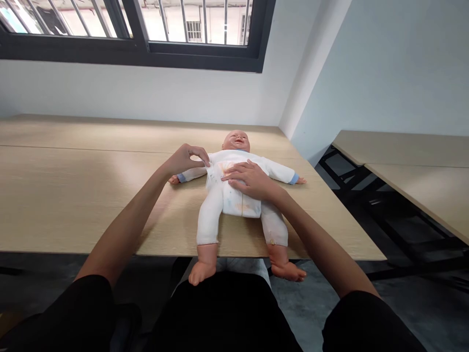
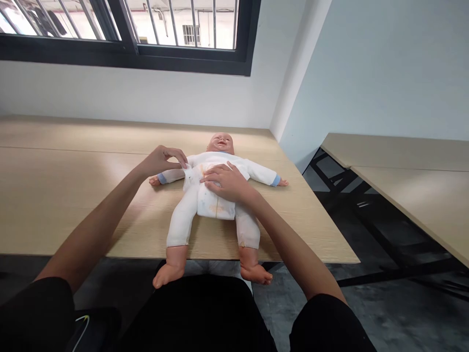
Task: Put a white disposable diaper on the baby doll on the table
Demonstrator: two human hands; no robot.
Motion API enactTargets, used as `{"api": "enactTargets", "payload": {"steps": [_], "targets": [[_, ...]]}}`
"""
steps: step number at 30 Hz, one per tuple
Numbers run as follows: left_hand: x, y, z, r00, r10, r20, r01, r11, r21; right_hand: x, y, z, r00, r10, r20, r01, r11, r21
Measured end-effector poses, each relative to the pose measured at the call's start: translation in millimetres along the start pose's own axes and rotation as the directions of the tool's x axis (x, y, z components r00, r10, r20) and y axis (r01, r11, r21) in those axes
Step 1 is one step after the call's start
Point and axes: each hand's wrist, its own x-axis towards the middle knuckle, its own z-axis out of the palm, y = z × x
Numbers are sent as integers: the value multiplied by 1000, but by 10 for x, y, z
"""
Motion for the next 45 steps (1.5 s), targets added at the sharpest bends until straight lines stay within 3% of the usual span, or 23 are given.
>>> {"api": "enactTargets", "payload": {"steps": [3,7,10,13,18,25,32,35,41,45], "targets": [[17,19,85,998,35,-50,-35,999,-13,7,17,16,1000,-2,-2,2,1000,15],[78,76,433,999,37,-28,-38,997,-73,30,25,90,1000,-6,7,6,999,42],[110,108,661,994,-17,-104,9,997,-73,17,59,120,999,39,-31,-33,986,164],[108,109,764,986,-58,-159,49,997,-54,-18,98,124,984,145,-102,-101,931,350],[92,52,826,982,-50,-181,33,995,-96,-47,94,163,976,187,-115,-99,844,528],[73,28,831,991,-4,-135,2,1000,-13,-67,98,95,940,237,-244,-28,768,640],[36,64,843,986,62,-157,-67,997,-27,-296,444,-157,767,475,-432,-69,730,680],[23,69,854,987,38,-159,-40,999,-11,-462,567,-140,729,510,-457,-115,749,652],[23,40,870,986,27,-163,-21,999,36,-575,676,6,741,519,-426,-181,765,618],[38,15,838,989,81,-124,-67,991,113,-551,669,83,789,487,-375,-253,813,524]]}}
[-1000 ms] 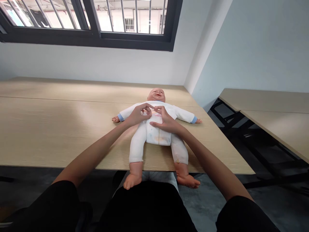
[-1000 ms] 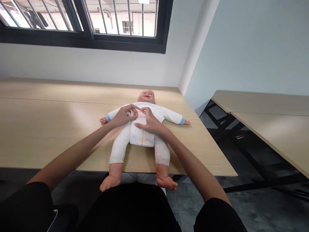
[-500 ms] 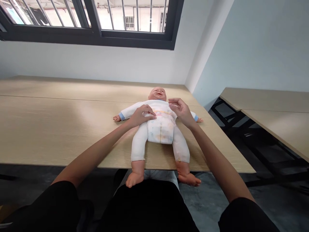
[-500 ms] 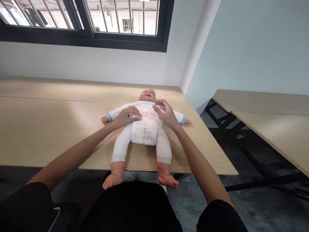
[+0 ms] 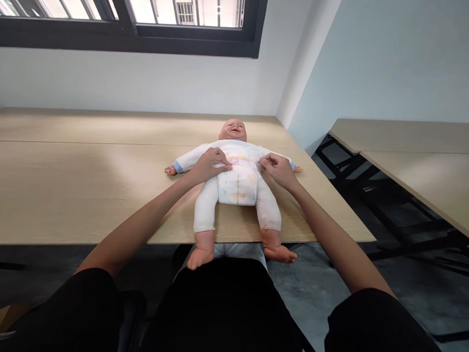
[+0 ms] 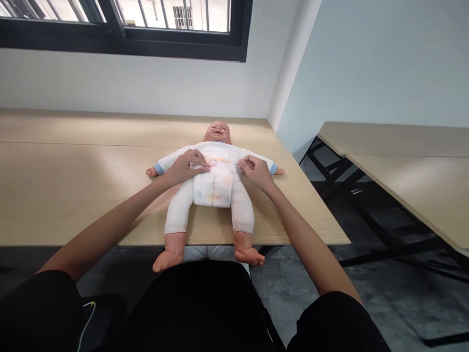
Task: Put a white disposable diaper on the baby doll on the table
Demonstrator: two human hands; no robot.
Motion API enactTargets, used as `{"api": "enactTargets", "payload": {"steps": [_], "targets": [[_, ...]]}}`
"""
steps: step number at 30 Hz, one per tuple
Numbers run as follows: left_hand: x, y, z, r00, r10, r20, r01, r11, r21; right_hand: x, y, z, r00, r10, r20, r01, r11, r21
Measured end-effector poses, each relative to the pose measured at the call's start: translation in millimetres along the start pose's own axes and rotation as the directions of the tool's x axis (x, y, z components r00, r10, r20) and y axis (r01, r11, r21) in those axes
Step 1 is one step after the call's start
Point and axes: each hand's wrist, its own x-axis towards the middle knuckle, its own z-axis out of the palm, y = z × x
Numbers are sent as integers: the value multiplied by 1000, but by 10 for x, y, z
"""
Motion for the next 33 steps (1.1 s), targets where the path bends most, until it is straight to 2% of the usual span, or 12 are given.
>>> {"api": "enactTargets", "payload": {"steps": [5,11,15,23,26,29,31,33], "targets": [[-1,69,-97,984,118,134,-145,965,217,-27,-40,43,999,-24,29,27,995,-98],[-63,293,-83,960,53,276,-189,849,494,-49,-79,82,996,-89,2,88,979,-183],[-113,415,-63,941,-27,338,-169,828,535,-69,-76,129,992,-127,6,125,967,-220],[-184,525,-81,844,-198,499,-89,865,494,-87,-61,157,990,-143,12,142,959,-245],[-184,526,-78,841,-218,494,-48,881,470,-91,-44,164,989,-145,16,144,957,-252],[-169,486,-98,855,-191,482,11,936,353,-79,-35,160,991,-134,23,135,953,-270],[-165,436,-130,901,-166,402,77,971,227,-62,-59,136,992,-125,14,124,959,-257],[-192,384,-172,967,-143,212,124,987,102,-58,-125,87,994,-107,-31,98,972,-214]]}}
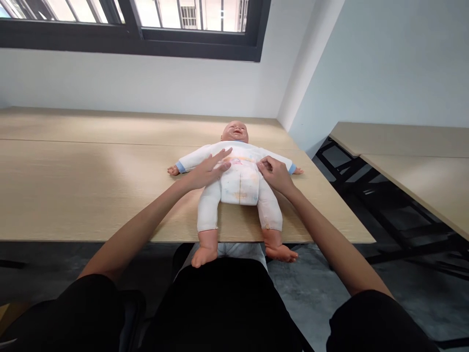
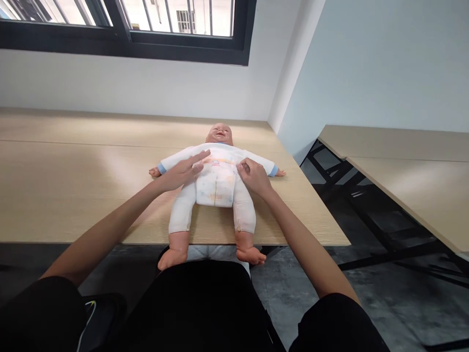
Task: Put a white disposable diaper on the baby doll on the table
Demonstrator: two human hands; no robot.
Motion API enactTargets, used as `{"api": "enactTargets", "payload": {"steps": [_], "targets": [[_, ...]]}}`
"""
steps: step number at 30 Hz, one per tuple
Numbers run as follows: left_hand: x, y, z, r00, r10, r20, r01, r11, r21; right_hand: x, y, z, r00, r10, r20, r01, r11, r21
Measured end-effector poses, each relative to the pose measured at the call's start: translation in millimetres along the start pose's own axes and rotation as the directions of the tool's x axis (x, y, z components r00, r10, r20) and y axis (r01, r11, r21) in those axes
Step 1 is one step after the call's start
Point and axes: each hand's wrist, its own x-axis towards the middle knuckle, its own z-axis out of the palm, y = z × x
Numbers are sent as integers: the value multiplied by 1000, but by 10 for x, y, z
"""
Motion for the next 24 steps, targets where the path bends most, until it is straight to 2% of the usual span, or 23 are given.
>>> {"api": "enactTargets", "payload": {"steps": [2,3,4,7,9,11,14,18,24], "targets": [[-76,-45,-21,975,7,-220,-22,997,-68,-31,-99,-87,999,28,-46,-27,999,33],[-134,-58,-25,957,16,-288,-40,996,-77,-71,-162,-131,998,33,-53,-31,999,39],[-201,-61,-24,949,24,-313,-50,996,-74,-131,-229,-171,999,26,-40,-25,999,40],[-407,-18,8,974,25,-225,-41,997,-67,-389,-418,-233,998,-32,55,29,998,62],[-498,40,45,985,16,-173,-29,997,-73,-566,-501,-227,997,-50,55,46,996,78],[-531,98,87,992,9,-128,-22,995,-99,-698,-547,-208,997,-54,50,49,994,94],[-516,148,149,999,4,-41,-9,991,-134,-801,-575,-200,992,-61,108,51,994,97],[-500,150,188,999,-10,-49,2,986,-166,-858,-597,-207,986,-93,136,91,996,20],[-497,121,189,993,-44,-106,15,964,-264,-874,-561,-109,998,-62,-5,62,998,18]]}}
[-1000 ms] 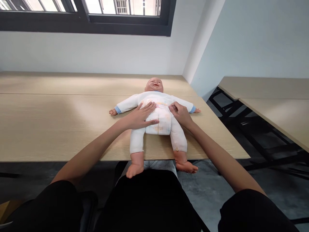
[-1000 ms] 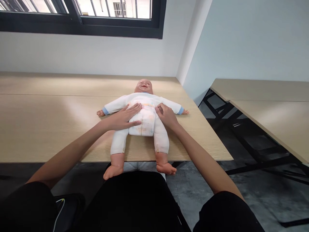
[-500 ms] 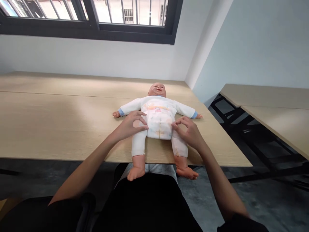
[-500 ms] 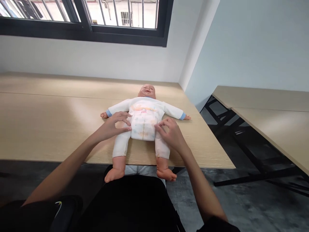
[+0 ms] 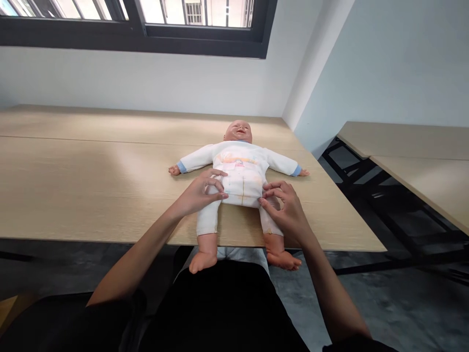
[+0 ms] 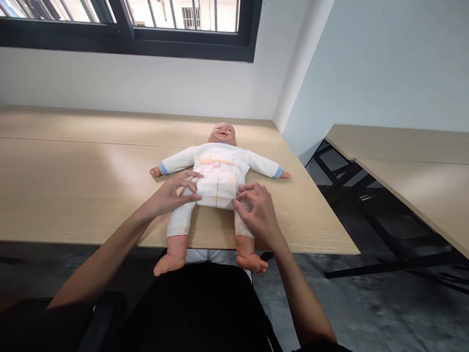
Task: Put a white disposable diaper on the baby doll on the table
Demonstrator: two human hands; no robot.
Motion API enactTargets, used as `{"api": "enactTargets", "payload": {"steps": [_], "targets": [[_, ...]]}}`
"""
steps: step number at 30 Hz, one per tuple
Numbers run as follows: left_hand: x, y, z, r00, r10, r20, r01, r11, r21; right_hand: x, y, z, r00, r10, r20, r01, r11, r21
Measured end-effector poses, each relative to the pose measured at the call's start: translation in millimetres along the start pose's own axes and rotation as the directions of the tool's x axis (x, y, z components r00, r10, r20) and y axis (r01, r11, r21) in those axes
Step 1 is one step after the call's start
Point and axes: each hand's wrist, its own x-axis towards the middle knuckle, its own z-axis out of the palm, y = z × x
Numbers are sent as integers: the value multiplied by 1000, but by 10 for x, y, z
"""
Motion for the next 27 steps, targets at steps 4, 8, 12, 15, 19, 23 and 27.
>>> {"api": "enactTargets", "payload": {"steps": [4,8,12,15,19,23,27], "targets": [[-32,3,18,1000,2,-11,-2,1000,30,1,2,-5,1000,-1,5,1,1000,-5],[-120,50,55,1000,-20,15,17,984,176,-62,-94,-87,993,-32,113,44,994,-100],[-172,73,105,1000,-15,-20,21,948,317,-129,-175,-89,993,1,120,27,973,-231],[-175,56,124,999,-14,-45,27,954,299,-133,-181,-39,997,18,79,4,965,-261],[-187,32,136,997,-20,-77,33,984,172,-113,-162,-4,999,28,20,-23,978,-207],[-196,13,112,966,-181,-182,159,979,-131,-92,-34,-34,993,117,5,-117,992,50],[-74,-75,-3,803,-571,-170,350,683,-641,70,280,-62,875,480,68,-460,779,425]]}}
